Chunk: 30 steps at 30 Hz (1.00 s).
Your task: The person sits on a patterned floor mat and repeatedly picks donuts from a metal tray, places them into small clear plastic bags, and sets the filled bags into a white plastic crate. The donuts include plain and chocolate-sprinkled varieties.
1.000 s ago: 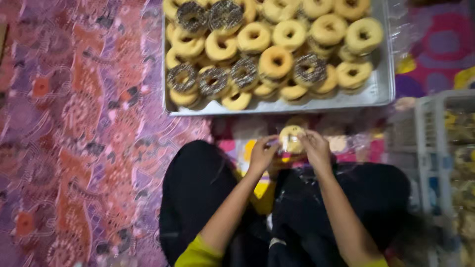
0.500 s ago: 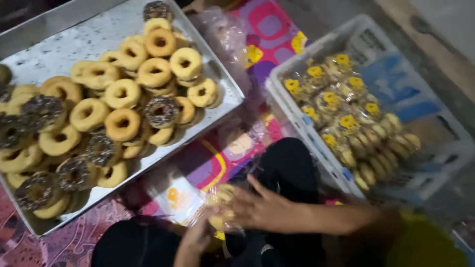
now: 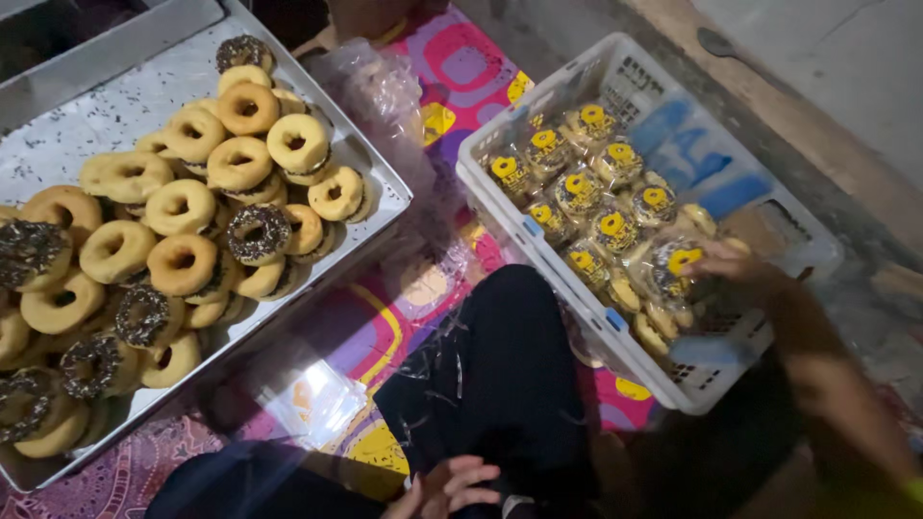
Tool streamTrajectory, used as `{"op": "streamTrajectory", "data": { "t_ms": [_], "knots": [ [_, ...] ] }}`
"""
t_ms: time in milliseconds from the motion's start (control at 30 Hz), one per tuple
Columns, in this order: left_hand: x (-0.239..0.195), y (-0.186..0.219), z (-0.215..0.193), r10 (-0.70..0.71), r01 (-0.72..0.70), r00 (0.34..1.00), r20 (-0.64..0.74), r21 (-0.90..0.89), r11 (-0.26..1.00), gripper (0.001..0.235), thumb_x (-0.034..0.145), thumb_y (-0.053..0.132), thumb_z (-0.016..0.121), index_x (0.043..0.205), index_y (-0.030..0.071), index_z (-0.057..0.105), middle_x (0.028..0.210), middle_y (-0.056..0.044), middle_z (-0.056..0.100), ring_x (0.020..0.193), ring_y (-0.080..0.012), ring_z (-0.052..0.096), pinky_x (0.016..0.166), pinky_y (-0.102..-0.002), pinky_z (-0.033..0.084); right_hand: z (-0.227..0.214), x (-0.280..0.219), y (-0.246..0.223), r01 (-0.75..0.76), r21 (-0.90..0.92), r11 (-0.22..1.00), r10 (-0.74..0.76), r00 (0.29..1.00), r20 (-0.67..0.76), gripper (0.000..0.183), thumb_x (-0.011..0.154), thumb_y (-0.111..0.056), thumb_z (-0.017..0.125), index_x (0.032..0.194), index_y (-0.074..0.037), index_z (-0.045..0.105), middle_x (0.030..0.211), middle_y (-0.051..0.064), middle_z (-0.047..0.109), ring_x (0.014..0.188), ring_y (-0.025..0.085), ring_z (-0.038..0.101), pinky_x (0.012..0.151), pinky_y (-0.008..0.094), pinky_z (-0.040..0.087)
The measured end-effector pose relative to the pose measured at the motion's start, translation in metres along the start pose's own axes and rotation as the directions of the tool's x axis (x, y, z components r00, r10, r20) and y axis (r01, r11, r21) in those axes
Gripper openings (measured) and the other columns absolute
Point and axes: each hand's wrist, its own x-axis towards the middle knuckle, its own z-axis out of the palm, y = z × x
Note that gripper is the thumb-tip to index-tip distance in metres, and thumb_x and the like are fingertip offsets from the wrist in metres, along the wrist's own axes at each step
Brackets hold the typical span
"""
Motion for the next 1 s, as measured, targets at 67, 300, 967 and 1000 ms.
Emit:
{"op": "streamTrajectory", "data": {
  "t_ms": [67, 300, 967, 1000],
  "knots": [
    [-0.009, 0.003, -0.007, -0.05, 0.052, 0.997, -0.052, 0.027, 0.998, 0.089, 0.1, 0.072, 0.043, 0.161, 0.009, 0.025, 0.165, -0.02, 0.032, 0.146, -0.036, 0.043, 0.122, -0.057, 0.031, 0.002, 0.018, 0.045, -0.047, -0.336, 0.941, 0.032, 0.998, -0.052, 0.051, 0.095, -0.027, 0.069, 0.143, -0.014, 0.058, 0.118, 0.018, 0.063, 0.107, 0.033, 0.06, 0.088, 0.047, 0.047],
    [-0.005, 0.037, 0.01, -0.141, 0.158, 0.982, -0.126, 0.14, 0.977, 0.088, 0.095, 0.065, 0.057, 0.161, 0.017, 0.022, 0.167, -0.01, 0.028, 0.151, -0.0291, 0.036, 0.121, -0.053, 0.037, 0.076, 0.029, 0.059, -0.015, -0.743, 0.669, -0.201, 0.959, -0.201, 0.07, 0.085, -0.054, 0.075, 0.128, 0.002, 0.066, 0.145, 0.026, 0.053, 0.136, 0.038, 0.049, 0.112, 0.044, 0.039],
    [-0.063, 0.041, -0.035, 0.041, 0.037, 0.86, -0.508, 0.142, 0.989, 0.083, 0.095, 0.055, 0.052, 0.157, 0.006, 0.026, 0.164, -0.021, 0.032, 0.146, -0.0388, 0.041, 0.115, -0.054, 0.036, 0.032, -0.037, 0.081, -0.267, -0.736, 0.623, 0.222, 0.962, -0.161, 0.063, 0.075, -0.046, 0.086, 0.124, -0.012, 0.067, 0.11, 0.018, 0.071, 0.096, 0.025, 0.072, 0.081, 0.042, 0.063],
    [-0.072, 0.037, -0.042, 0.061, 0.023, 0.851, -0.522, 0.152, 0.988, 0.084, 0.094, 0.056, 0.052, 0.156, 0.005, 0.026, 0.164, -0.021, 0.032, 0.146, -0.0392, 0.04, 0.115, -0.054, 0.036, 0.03, -0.033, 0.086, -0.25, -0.711, 0.657, 0.152, 0.968, -0.2, 0.062, 0.076, -0.046, 0.086, 0.124, -0.012, 0.067, 0.11, 0.018, 0.071, 0.096, 0.025, 0.072, 0.082, 0.042, 0.063]
  ]
}}
